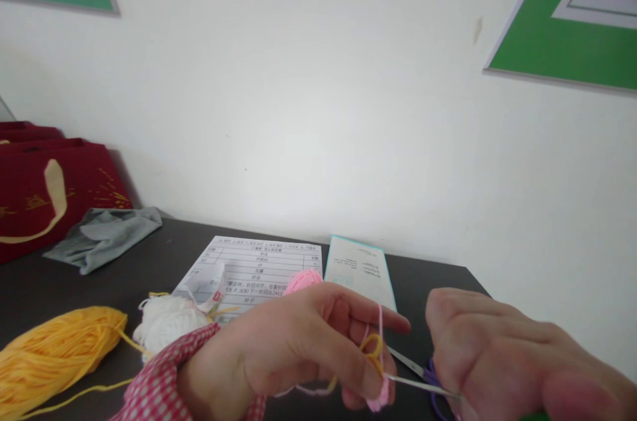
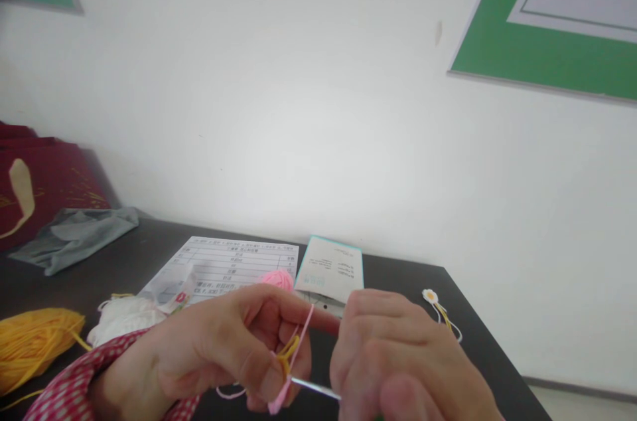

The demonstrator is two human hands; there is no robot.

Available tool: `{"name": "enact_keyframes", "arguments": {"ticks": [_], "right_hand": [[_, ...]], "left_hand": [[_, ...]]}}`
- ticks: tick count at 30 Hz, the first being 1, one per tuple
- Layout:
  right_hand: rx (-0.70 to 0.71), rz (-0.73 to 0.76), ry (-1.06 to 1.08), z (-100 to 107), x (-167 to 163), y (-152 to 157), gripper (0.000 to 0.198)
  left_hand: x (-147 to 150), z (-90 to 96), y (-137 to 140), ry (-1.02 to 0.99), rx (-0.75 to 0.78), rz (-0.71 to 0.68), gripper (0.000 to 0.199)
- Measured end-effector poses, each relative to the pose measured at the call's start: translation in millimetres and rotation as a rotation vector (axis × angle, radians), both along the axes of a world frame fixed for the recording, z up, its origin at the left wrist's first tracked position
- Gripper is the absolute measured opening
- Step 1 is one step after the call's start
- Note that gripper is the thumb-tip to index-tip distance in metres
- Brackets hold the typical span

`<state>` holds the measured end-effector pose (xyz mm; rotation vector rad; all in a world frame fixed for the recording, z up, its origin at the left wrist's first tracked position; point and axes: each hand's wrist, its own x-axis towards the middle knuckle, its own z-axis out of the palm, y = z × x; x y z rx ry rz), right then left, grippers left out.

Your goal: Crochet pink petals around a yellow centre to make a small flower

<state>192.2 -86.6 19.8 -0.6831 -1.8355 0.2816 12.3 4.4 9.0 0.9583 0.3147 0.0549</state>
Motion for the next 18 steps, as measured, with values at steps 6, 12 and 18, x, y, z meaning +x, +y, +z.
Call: {"name": "enact_keyframes", "arguments": {"ticks": [6, 12, 18], "right_hand": [[0.127, -0.004, -0.323, 4, 16, -3, 0.045], [-0.147, 0.034, 0.068, 3, -1, 0, 0.059], [-0.197, -0.011, 0.181, 2, -10, -1, 0.06]], "left_hand": [[3, -6.6, 0, 0.003, -0.087, -0.041, 0.043], [2, -7.1, 0, -0.037, -0.039, -0.075, 0.042], [1, -6.7, 1, -0.023, -0.013, -0.107, 0.042]]}}
